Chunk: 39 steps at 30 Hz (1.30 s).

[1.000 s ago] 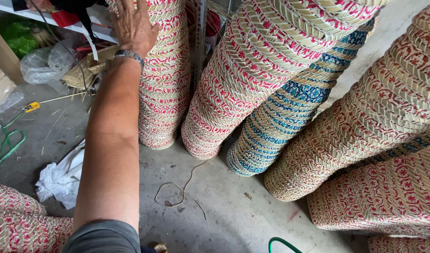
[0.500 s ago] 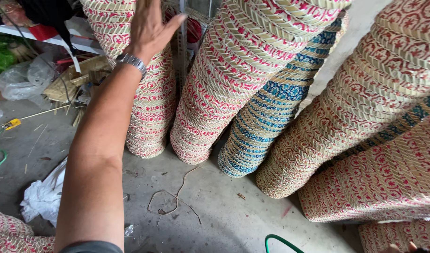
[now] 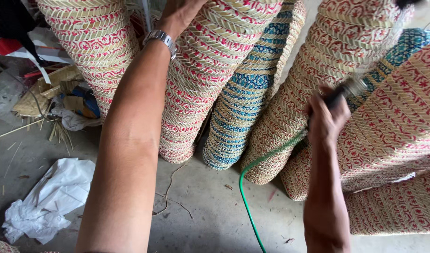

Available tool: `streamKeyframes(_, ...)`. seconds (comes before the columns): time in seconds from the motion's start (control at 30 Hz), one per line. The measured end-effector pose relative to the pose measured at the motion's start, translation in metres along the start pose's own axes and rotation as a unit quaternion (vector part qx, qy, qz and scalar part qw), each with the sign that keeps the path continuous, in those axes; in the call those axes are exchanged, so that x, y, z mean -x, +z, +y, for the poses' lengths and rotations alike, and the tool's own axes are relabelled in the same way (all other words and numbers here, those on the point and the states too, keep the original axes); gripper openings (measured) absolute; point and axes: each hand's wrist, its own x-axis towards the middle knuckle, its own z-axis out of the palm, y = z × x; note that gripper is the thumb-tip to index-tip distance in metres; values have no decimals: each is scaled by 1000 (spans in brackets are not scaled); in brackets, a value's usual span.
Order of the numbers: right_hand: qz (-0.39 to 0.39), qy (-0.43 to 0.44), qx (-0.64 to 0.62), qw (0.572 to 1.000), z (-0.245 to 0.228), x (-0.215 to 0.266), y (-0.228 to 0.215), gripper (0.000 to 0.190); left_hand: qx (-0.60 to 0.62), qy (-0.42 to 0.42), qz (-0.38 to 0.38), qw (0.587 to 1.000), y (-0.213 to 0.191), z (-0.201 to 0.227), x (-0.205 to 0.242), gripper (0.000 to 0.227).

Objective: The person uses a handheld blowtorch to apply heat to the surface of woven baskets. They rotate the baskets to treat different areas and place finished items into a stack.

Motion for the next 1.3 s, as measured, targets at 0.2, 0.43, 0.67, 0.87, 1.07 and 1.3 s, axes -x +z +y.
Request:
streamKeyframes(0.2, -22, -49, -45, 997, 49, -113, 89, 67, -25, 47, 73, 996, -2, 31, 24, 131)
streamKeyframes(0.43, -104, -31, -75, 991, 87, -130, 129, 90, 24, 53, 44, 997, 19, 32, 57, 140)
streamKeyframes(0.67, -167, -54, -173, 969, 66, -123, 135, 91, 40, 98, 97, 990, 24, 48, 79, 120)
streamKeyframes(0.87, -117, -100, -72, 985, -11, -135, 138, 47, 43, 194, 74, 977, -11, 104, 76, 86)
streamKeyframes(1.07, -192, -168, -127, 958, -131, -102, 110, 59, 33, 171, 46, 984, -16, 199, 93, 76)
streamKeyframes(1.3, -36, -27, -38, 998, -146, 28, 14, 76, -121, 169, 163, 964, 59, 251, 240, 122)
